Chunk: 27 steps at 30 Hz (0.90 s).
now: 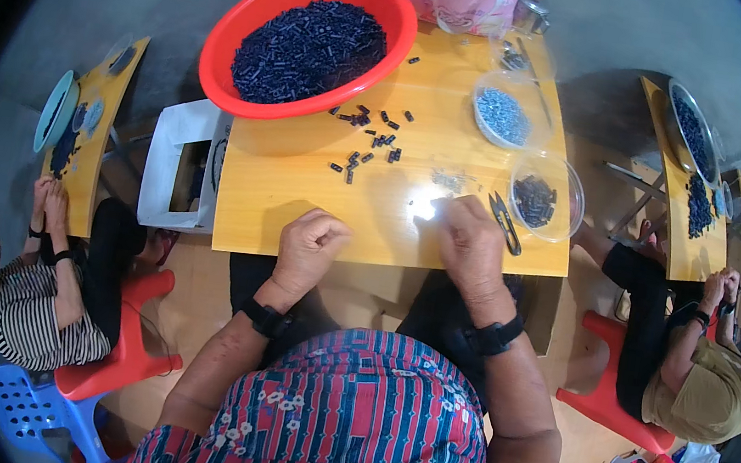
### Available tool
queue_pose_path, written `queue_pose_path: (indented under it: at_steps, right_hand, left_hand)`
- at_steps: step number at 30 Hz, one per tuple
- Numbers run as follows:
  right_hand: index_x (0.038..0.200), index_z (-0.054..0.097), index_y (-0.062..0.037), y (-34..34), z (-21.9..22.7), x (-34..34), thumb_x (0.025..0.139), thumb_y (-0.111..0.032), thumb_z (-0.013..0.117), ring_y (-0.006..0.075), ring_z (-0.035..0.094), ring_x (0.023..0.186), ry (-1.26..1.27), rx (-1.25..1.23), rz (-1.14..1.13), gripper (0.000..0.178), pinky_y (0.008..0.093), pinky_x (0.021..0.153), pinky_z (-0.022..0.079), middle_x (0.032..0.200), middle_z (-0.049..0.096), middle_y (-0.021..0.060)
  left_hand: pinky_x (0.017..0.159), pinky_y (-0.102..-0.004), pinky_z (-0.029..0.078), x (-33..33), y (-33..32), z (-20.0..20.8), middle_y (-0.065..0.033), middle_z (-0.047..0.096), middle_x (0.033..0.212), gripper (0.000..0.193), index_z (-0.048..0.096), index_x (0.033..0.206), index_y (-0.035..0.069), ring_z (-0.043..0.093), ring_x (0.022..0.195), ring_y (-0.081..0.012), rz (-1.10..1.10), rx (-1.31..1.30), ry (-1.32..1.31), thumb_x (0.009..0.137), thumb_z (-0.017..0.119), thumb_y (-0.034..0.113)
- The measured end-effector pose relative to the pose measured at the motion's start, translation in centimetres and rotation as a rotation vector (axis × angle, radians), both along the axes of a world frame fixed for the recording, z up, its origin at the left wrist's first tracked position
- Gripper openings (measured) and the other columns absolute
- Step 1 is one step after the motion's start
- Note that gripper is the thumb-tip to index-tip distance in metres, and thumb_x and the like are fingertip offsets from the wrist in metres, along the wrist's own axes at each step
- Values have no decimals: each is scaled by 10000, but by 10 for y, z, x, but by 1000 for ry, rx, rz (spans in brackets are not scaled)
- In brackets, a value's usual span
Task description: Assembling small black plastic parts by hand at a manufacturing workbench.
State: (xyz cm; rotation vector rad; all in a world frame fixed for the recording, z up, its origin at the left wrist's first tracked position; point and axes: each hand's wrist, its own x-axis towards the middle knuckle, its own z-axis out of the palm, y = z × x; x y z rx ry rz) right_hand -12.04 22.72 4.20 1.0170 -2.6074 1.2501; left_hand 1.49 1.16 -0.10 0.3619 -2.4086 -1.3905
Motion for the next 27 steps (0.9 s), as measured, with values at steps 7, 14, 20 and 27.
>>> queue_pose_path:
  at_steps: [7, 14, 20, 27]
  right_hand:
    - [990, 708, -93, -69, -23, 5, 842, -61, 673, 340, 659, 774, -11, 30, 192, 156, 410, 683, 543, 896, 644, 114]
    - [1052, 682, -82, -105, -29, -8, 772, -32, 623, 293, 660, 873, 167, 150, 360, 291, 394, 727, 549, 977, 631, 83]
    - [1008, 681, -61, -110, -32, -5, 761, -32, 618, 286, 644, 868, 230, 191, 325, 256, 391, 751, 544, 975, 632, 82]
    - [898, 681, -60, -98, -36, 3, 758, -48, 635, 313, 631, 902, 207, 170, 311, 148, 408, 787, 534, 948, 634, 94]
  left_hand:
    - [610, -279, 496, -1, 0, 7, -66, 640, 783, 58, 703, 810, 47, 616, 654, -170, 31, 66, -14, 779, 745, 21]
    - [699, -333, 537, 1, -2, 8, -111, 678, 820, 46, 706, 808, 27, 668, 752, -253, 15, 91, -14, 775, 731, 7]
    - [710, -347, 537, 2, -2, 5, -113, 680, 817, 50, 703, 804, 25, 666, 762, -283, 6, 85, 39, 769, 724, -4]
    - [704, -363, 534, 0, -2, 7, -126, 665, 804, 39, 697, 789, 21, 662, 772, -296, 6, 36, 22, 768, 728, 11]
